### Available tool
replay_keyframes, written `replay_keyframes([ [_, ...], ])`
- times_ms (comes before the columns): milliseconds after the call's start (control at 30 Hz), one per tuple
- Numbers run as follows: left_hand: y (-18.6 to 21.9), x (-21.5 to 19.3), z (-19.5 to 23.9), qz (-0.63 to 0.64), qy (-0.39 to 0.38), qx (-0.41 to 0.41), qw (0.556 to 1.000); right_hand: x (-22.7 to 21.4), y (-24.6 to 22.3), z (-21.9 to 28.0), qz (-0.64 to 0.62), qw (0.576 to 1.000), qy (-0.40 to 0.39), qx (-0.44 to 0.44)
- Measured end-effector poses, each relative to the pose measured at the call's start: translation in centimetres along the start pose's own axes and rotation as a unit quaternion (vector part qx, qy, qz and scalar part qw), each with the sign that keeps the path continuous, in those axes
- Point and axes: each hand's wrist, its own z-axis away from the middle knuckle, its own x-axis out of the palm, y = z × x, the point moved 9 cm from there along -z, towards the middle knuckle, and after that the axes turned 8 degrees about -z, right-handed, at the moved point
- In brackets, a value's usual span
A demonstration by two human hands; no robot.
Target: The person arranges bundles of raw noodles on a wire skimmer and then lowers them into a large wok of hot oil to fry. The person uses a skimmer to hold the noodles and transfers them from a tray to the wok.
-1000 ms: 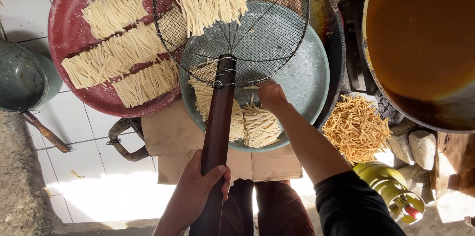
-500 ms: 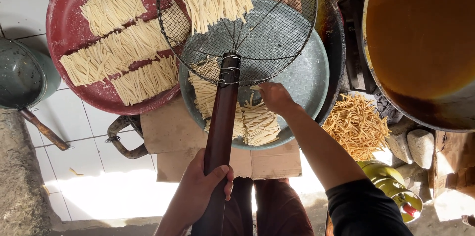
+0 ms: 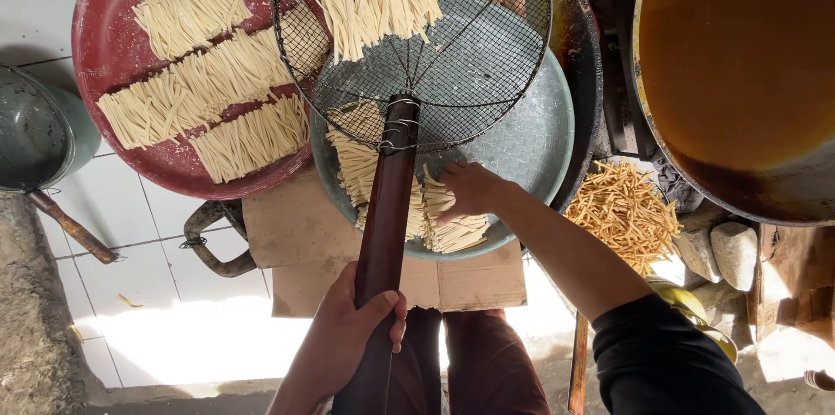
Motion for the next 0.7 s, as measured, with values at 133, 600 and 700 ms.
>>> replay_keyframes([
  [133,0.0,0.0,0.0,-0.018,-0.001,0.001,1.0,0.9,0.3,0.1,-0.011,1.0,-0.025,-0.014],
  [600,-0.6,0.2,-0.5,0.034,-0.003,0.014,0.999,1.2,-0.9,1.8,-0.055,0.998,-0.035,0.007],
  [700,-0.9,0.1,-1.0,0.052,-0.009,0.038,0.998,0.9,-2.0,3.2,-0.098,0.993,-0.055,0.03],
])
